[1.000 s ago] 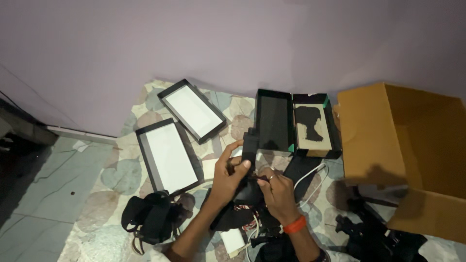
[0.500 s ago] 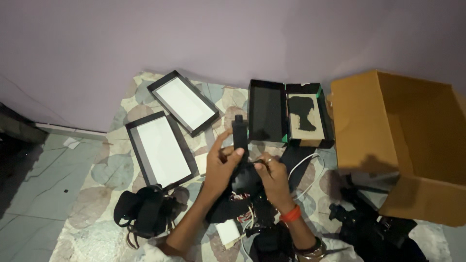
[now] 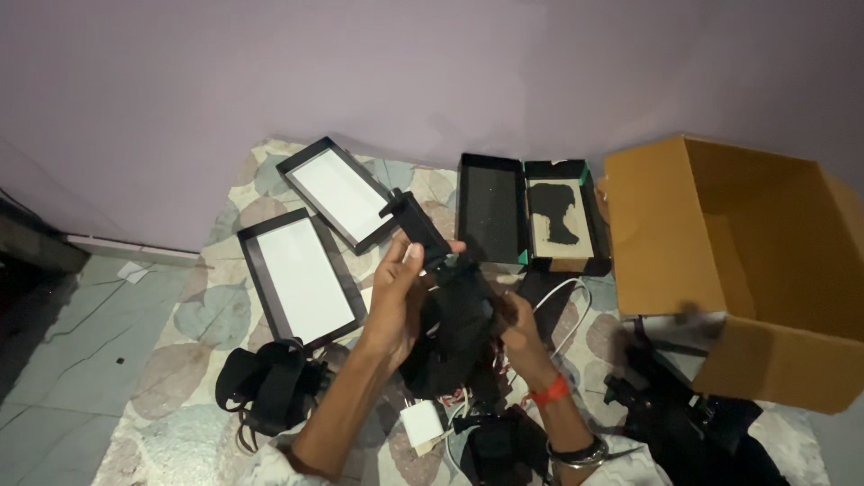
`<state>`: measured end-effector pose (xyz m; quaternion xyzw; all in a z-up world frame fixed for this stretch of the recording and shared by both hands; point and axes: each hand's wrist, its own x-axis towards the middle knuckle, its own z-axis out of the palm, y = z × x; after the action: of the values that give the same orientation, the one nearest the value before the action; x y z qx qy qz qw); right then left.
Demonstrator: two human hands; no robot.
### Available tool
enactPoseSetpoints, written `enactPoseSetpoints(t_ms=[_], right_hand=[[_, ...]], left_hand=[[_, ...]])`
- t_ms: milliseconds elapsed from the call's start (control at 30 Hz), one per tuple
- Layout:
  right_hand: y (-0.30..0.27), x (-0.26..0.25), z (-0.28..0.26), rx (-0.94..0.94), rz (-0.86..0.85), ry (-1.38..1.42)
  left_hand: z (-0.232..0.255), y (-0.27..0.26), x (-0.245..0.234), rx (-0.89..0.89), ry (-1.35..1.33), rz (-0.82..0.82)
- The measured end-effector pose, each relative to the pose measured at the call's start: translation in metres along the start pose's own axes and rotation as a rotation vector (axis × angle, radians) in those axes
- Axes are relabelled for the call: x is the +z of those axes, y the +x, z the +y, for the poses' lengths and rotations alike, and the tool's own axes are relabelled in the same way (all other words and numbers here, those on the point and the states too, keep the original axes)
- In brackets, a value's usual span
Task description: The person assembles a black camera mount by attaching a small black component to a larger base. They then place the assembled unit into a cardboard box and proceed to handle a black fabric pouch, manipulating its opening.
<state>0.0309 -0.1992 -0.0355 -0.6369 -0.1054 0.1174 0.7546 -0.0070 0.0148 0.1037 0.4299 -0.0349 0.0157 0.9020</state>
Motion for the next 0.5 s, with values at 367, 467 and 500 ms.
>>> enactPoseSetpoints(t_ms=[367, 467, 500], right_hand=[[0.001, 0.012, -0.023, -0.203, -0.229, 0.159], [-0.003, 0.007, -0.027, -0.105, -0.292, 0.522], [-0.005, 0.004, -0.028, -0.060, -0.278, 0.518]], left_hand=[[-0.028, 0.005, -0.008, -0.145, 0.028, 0.075], [-0.040, 0.004, -0.012, -0.209, -0.014, 0.048], [-0.043, 0.004, -0.013, -0.199, -0.049, 0.013]])
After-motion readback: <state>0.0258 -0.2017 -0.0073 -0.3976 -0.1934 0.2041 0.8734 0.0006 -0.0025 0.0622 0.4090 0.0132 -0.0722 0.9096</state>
